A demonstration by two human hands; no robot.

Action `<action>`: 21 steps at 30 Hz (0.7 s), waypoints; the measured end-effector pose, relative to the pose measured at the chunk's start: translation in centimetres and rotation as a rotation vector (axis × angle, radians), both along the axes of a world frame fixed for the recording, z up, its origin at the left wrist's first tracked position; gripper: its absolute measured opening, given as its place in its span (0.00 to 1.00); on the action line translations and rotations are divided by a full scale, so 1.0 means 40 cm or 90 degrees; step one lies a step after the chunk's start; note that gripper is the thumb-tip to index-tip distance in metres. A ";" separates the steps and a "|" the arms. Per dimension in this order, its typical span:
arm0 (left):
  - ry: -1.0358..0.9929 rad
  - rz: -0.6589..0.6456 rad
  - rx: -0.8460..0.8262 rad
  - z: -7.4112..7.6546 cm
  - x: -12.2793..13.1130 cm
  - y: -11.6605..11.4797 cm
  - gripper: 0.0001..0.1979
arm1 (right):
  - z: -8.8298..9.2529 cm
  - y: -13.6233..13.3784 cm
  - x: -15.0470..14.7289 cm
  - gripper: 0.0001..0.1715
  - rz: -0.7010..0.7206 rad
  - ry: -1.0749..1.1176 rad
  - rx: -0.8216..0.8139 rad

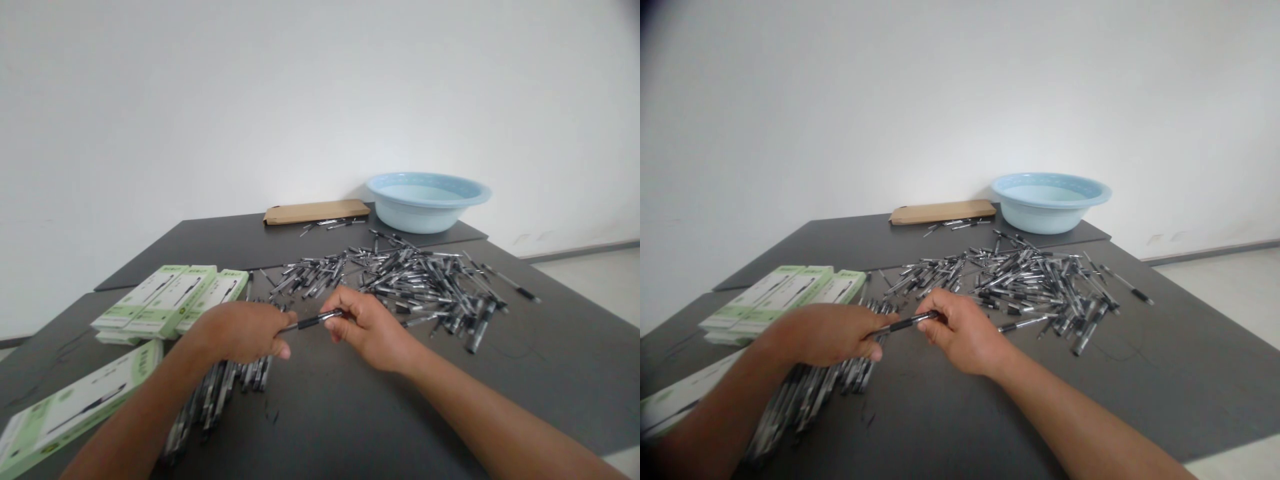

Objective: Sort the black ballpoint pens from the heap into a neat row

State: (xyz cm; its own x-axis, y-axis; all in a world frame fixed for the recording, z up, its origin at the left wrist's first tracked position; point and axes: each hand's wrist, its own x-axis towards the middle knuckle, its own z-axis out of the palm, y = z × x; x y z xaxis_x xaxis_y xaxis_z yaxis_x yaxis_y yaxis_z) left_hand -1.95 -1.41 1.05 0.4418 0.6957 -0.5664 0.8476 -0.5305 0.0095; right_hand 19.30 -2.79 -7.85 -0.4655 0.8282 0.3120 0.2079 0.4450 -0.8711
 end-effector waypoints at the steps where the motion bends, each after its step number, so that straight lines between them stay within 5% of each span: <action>1: 0.013 0.007 -0.005 0.001 0.001 -0.001 0.26 | 0.000 -0.001 0.000 0.03 0.001 0.000 0.001; 12: 0.029 0.013 0.002 0.002 0.002 -0.009 0.25 | 0.001 -0.008 -0.009 0.03 0.020 0.042 -0.077; 21: 0.012 0.006 -0.030 0.006 0.004 0.001 0.25 | 0.002 -0.013 -0.008 0.04 0.001 0.024 -0.020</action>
